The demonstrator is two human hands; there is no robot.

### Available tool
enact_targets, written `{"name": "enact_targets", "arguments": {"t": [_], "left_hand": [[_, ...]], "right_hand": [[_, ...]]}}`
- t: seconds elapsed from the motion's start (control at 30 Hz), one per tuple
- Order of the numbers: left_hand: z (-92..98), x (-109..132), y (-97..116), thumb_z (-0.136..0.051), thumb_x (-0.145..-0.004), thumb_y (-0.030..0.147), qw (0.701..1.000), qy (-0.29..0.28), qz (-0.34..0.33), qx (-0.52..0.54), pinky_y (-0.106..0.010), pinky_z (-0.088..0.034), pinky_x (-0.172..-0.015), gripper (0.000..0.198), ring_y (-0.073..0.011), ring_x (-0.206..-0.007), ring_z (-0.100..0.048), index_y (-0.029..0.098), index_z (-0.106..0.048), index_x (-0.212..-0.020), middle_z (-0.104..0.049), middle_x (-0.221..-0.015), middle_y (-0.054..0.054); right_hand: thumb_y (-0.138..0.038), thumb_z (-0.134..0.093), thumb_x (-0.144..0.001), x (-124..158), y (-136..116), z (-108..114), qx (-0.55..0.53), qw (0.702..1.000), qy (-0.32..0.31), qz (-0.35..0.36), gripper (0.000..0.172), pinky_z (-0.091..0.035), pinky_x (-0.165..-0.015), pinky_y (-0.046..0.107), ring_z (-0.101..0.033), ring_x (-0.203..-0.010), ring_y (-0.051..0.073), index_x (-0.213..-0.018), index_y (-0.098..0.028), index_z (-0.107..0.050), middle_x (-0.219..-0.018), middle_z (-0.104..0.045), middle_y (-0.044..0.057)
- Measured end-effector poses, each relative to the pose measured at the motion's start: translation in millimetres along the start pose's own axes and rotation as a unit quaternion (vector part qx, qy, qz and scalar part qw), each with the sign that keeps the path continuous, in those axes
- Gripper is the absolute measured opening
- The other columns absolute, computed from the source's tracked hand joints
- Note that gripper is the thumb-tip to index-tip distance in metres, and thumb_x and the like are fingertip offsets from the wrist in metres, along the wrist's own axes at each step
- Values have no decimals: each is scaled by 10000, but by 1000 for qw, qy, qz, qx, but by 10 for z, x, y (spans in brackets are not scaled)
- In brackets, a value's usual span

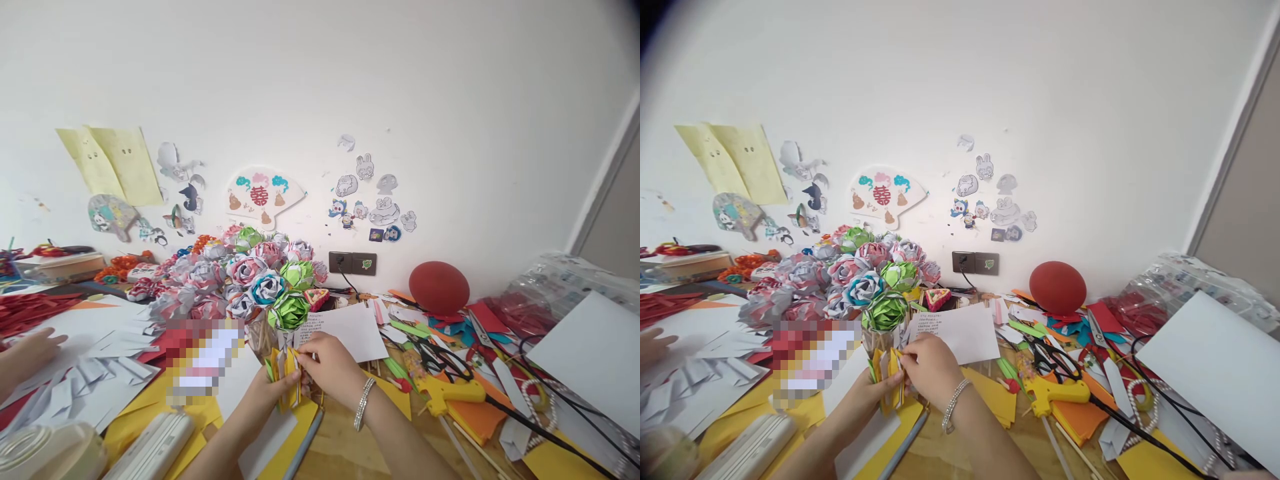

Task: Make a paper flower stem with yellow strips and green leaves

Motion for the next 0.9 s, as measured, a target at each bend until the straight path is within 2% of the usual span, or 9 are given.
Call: {"name": "enact_targets", "arguments": {"t": [0.07,0.17,0.27,0.43,0.5,0.63,0.77,0.83,0.9], "left_hand": [[22,1,4,-737,-680,502,1000,12,-2,-12,-303,-455,-717,345,-212,-716,-586,178,-628,-729,-649,-712,-25],[3,14,17,-754,-655,503,999,19,2,-31,-302,-450,-717,352,-223,-721,-598,175,-644,-721,-664,-699,-28],[-26,27,33,-742,-666,510,999,17,5,-45,-315,-455,-727,353,-232,-723,-608,174,-657,-727,-674,-702,-35],[71,23,20,-729,-666,542,996,54,12,-64,-336,-451,-792,428,-272,-862,-613,175,-673,-878,-701,-839,-56],[81,24,27,-724,-658,560,996,57,12,-69,-337,-451,-806,453,-283,-897,-609,173,-668,-887,-701,-852,-59],[-5,45,50,-720,-673,527,996,34,8,-77,-330,-459,-810,412,-271,-904,-612,174,-645,-871,-696,-848,-52],[-89,46,-9,-713,-665,453,996,9,12,-89,-315,-476,-710,316,-233,-730,-623,166,-608,-745,-672,-702,-32],[-97,28,-46,-686,-668,366,995,4,13,-101,-298,-470,-663,222,-213,-673,-608,169,-601,-727,-657,-660,-12],[-93,0,-63,-655,-638,259,993,4,9,-118,-280,-461,-646,131,-207,-676,-597,171,-613,-726,-654,-664,8]], "right_hand": [[-148,-617,-781,14,6,-48,-2,1000,-12,-2,243,-363,-511,202,-508,-531,92,-550,-170,-544,-704,-547,-23],[-125,-638,-748,22,43,-77,1,1000,-5,-18,234,-335,-478,194,-489,-487,87,-556,-174,-513,-622,-518,-42],[-89,-601,-756,5,77,-23,12,999,14,-29,247,-333,-503,199,-491,-510,96,-549,-175,-498,-605,-517,-39],[-106,-598,-749,-37,142,173,27,998,42,-39,186,-341,-559,220,-496,-599,130,-588,-175,-534,-610,-534,-26],[-119,-594,-757,-43,172,188,24,998,39,-45,164,-347,-560,221,-498,-601,132,-610,-173,-544,-608,-536,-26],[-90,-574,-754,-18,217,-9,-2,998,-16,-54,152,-381,-524,193,-541,-561,117,-626,-168,-550,-592,-542,-36],[-102,-573,-765,42,251,-241,-17,993,-91,-67,73,-370,-433,174,-556,-461,105,-779,-170,-597,-585,-553,-51],[-151,-627,-753,58,231,-267,-6,992,-107,-63,109,-361,-442,175,-562,-489,108,-854,-186,-609,-612,-563,-56],[-236,-700,-715,59,185,-241,22,993,-101,-52,160,-339,-476,188,-556,-564,123,-845,-202,-613,-649,-562,-51]]}}
Point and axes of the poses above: each hand's wrist, its own x-axis away from the middle knuckle, its own z-axis out of the back of the hand, y = z × x, the point moved 9 cm from there along -x, towards the middle knuckle
